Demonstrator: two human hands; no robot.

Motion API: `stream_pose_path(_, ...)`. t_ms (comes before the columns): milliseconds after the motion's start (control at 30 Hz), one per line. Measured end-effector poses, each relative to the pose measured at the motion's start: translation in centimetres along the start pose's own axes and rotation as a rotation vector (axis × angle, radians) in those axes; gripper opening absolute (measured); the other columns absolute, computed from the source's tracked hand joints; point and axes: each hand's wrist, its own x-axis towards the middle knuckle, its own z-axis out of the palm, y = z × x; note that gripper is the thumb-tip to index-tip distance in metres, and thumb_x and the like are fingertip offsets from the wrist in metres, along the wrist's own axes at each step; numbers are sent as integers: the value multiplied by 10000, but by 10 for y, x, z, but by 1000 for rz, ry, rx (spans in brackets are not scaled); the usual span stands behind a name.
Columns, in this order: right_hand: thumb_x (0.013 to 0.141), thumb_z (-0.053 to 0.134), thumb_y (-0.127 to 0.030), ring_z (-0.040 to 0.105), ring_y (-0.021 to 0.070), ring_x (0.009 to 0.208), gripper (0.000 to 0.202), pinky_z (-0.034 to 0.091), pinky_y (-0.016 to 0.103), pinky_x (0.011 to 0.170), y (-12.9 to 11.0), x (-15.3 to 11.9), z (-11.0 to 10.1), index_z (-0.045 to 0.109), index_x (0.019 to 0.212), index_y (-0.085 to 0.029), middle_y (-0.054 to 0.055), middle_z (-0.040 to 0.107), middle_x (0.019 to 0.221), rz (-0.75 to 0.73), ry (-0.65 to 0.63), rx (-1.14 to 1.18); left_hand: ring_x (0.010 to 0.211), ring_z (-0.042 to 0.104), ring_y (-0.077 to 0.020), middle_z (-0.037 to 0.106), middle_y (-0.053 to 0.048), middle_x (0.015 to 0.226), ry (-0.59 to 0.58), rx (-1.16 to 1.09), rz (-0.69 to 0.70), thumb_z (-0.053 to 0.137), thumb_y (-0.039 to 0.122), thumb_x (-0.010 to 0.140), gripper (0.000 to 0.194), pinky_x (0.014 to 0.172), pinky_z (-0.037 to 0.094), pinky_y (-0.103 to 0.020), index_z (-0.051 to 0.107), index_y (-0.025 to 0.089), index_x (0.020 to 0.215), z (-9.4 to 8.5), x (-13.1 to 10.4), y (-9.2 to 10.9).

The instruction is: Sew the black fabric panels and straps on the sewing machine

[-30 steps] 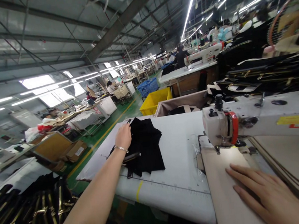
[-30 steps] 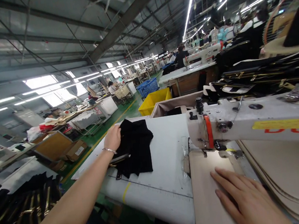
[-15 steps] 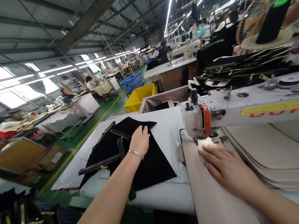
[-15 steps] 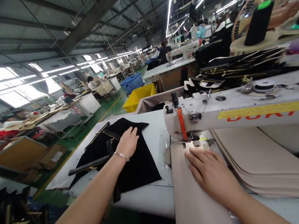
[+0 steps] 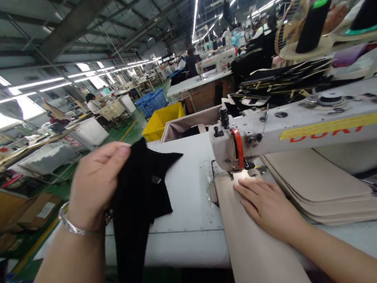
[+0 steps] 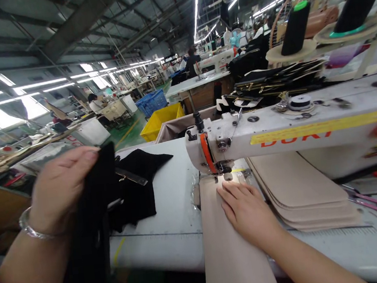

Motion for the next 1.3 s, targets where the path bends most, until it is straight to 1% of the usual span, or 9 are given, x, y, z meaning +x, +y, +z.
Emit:
stream_pose_path(67, 941, 410, -301, 460, 240, 1216, 400, 335, 455, 998, -1, 0, -2, 478, 1334, -273, 48, 511, 1353, -6, 7, 2, 829, 608, -154, 684, 9, 888, -340, -169, 157, 470, 379, 937, 277, 792, 476, -273, 665, 184, 918, 39, -6, 17)
stream_pose_path(133, 943, 410, -303, 464, 239, 1213, 396, 346, 445, 989, -2, 0, -4, 482, 1330, -266, 51, 516, 1349, -17, 11, 7, 864, 614, -159, 679, -7, 915, -595, -265, 280, 492, 275, 920, 205, 834, 467, -281, 679, 191, 925, 100, -20, 29)
stream_pose_path(233, 953, 393, -298, 453, 232, 1230, 400, 342, 433, 998, -2, 0, -8, 468, 1341, -237, 60, 516, 1350, -19, 4, 13, 848, 624, -161, 675, -25, 914, -624, -339, 192, 569, 172, 848, 159, 828, 474, -280, 664, 176, 975, 183, -42, 36)
stream_pose_path(333, 964, 378, -317, 446, 229, 1238, 405, 338, 430, 1002, -2, 0, -10, 453, 1354, -234, 64, 506, 1361, -12, -15, 18, 803, 621, -163, 664, -24, 851, -547, -332, 137, 607, 161, 812, 106, 763, 479, -271, 654, 173, 906, 222, -52, 36)
stream_pose_path(600, 929, 439, -484, 459, 268, 1219, 520, 355, 453, 974, -2, 1, -6, 429, 1382, -231, 88, 514, 1355, 1, -33, 30, 768, 605, -170, 657, -24, 798, -443, -172, 157, 613, 184, 809, 52, 696, 452, -271, 642, 174, 768, 228, -46, 45)
stream_pose_path(967, 930, 438, -475, 473, 274, 1190, 565, 365, 456, 949, -2, 4, -6, 357, 1432, -229, 83, 505, 1364, 9, -30, 8, 794, 615, -193, 660, -51, 837, -434, -129, 146, 590, 182, 829, 66, 743, 482, -305, 641, 163, 792, 232, -40, 46)
stream_pose_path(1033, 928, 444, -480, 468, 272, 1195, 547, 363, 454, 951, -1, 3, -7, 386, 1413, -237, 80, 507, 1360, 8, -42, 14, 887, 607, -209, 657, -61, 907, -430, -120, 214, 584, 175, 843, 57, 822, 483, -332, 635, 165, 821, 225, -43, 49)
stream_pose_path(1167, 926, 451, -486, 453, 265, 1218, 486, 359, 450, 965, 1, 2, -9, 458, 1358, -263, 71, 511, 1351, -13, -52, 35, 1107, 549, -217, 625, -74, 1112, -532, -111, 525, 541, 190, 905, 132, 1016, 417, -383, 608, 165, 1016, 210, -59, 50)
stream_pose_path(1300, 927, 451, -475, 445, 270, 1228, 490, 356, 459, 974, 1, 2, -8, 449, 1368, -261, 74, 496, 1367, -9, -56, 30, 1214, 502, -198, 579, -82, 1249, -555, -90, 589, 510, 188, 931, 248, 1112, 348, -384, 540, 149, 1175, 207, -67, 45)
